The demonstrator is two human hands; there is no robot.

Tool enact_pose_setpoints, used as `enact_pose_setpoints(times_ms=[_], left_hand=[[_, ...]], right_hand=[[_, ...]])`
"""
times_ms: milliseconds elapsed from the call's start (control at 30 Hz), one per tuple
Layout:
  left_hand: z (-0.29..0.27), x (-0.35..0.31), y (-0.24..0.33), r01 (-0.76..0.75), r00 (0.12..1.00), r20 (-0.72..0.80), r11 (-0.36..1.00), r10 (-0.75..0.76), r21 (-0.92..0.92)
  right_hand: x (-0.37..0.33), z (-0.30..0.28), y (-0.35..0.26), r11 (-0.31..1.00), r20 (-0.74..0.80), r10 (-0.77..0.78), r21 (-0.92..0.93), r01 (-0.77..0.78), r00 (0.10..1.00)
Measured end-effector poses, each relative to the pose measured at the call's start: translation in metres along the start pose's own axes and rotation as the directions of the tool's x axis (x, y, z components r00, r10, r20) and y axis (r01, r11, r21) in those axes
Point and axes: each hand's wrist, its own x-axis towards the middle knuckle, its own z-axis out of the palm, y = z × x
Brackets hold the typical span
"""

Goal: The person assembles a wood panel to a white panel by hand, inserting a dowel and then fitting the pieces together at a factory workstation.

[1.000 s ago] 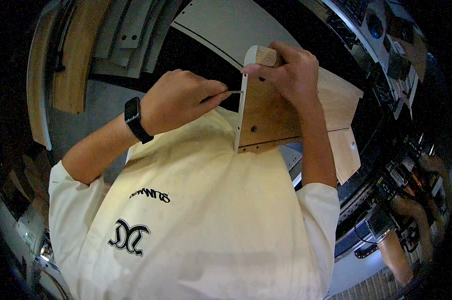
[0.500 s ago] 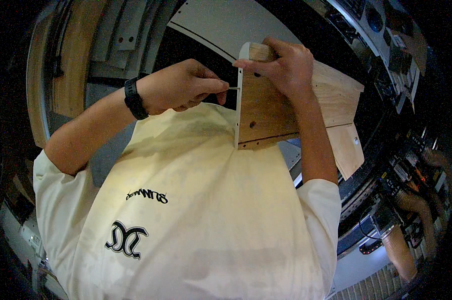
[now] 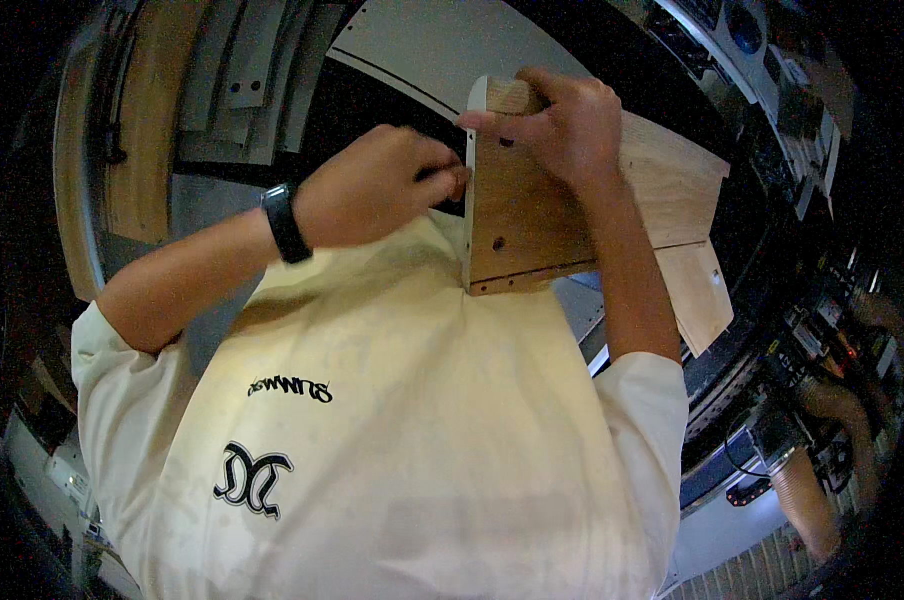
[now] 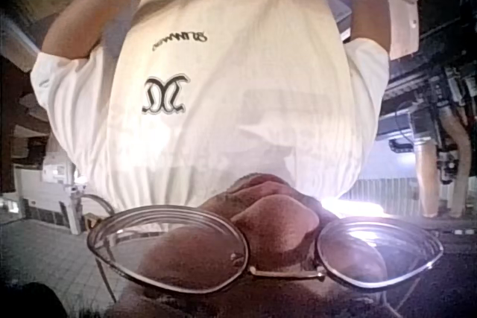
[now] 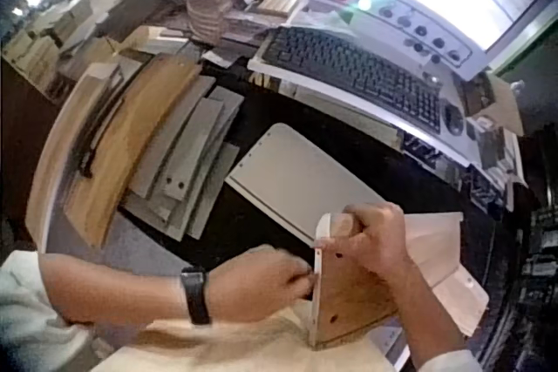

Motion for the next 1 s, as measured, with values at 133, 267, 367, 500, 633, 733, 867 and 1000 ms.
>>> enact_pose_setpoints(times_ms=[133,267,367,500,633,733,867,1000], left_hand=[[-0.028,0.001,0.016,0.610,0.792,0.499,0.514,-0.353,-0.604],[-0.012,-0.003,0.015,0.025,1.000,0.007,0.989,-0.027,0.144],[-0.023,0.000,0.020,-0.247,0.967,0.116,0.744,0.225,0.620],[-0.042,0.013,0.009,-0.442,0.883,0.204,0.602,0.423,0.665],[-0.033,0.014,0.011,-0.326,0.944,0.121,0.828,0.306,0.456],[-0.029,0.016,0.021,0.119,0.985,0.147,0.970,-0.089,-0.210],[-0.043,0.023,0.006,0.567,0.790,0.550,0.667,-0.272,-0.484],[-0.047,-0.019,0.042,0.103,0.992,0.069,0.995,-0.104,0.011]], right_hand=[[0.002,-0.005,-0.001,0.998,0.020,0.048,0.036,-0.049,0.999],[0.000,-0.002,-0.003,0.981,0.084,0.183,0.058,-0.188,0.980],[-0.003,0.000,0.002,0.990,0.007,0.135,0.038,-0.135,0.991],[0.000,-0.006,0.000,0.990,-0.057,0.124,0.074,-0.119,0.991],[-0.003,-0.008,0.002,0.981,-0.015,0.164,0.109,-0.161,0.986],[-0.003,-0.010,0.000,0.989,-0.030,0.111,0.106,-0.107,0.993],[-0.003,-0.010,-0.005,0.982,-0.047,0.143,0.132,-0.136,0.989],[-0.004,-0.014,0.001,0.975,-0.089,0.138,0.190,-0.119,0.987]])
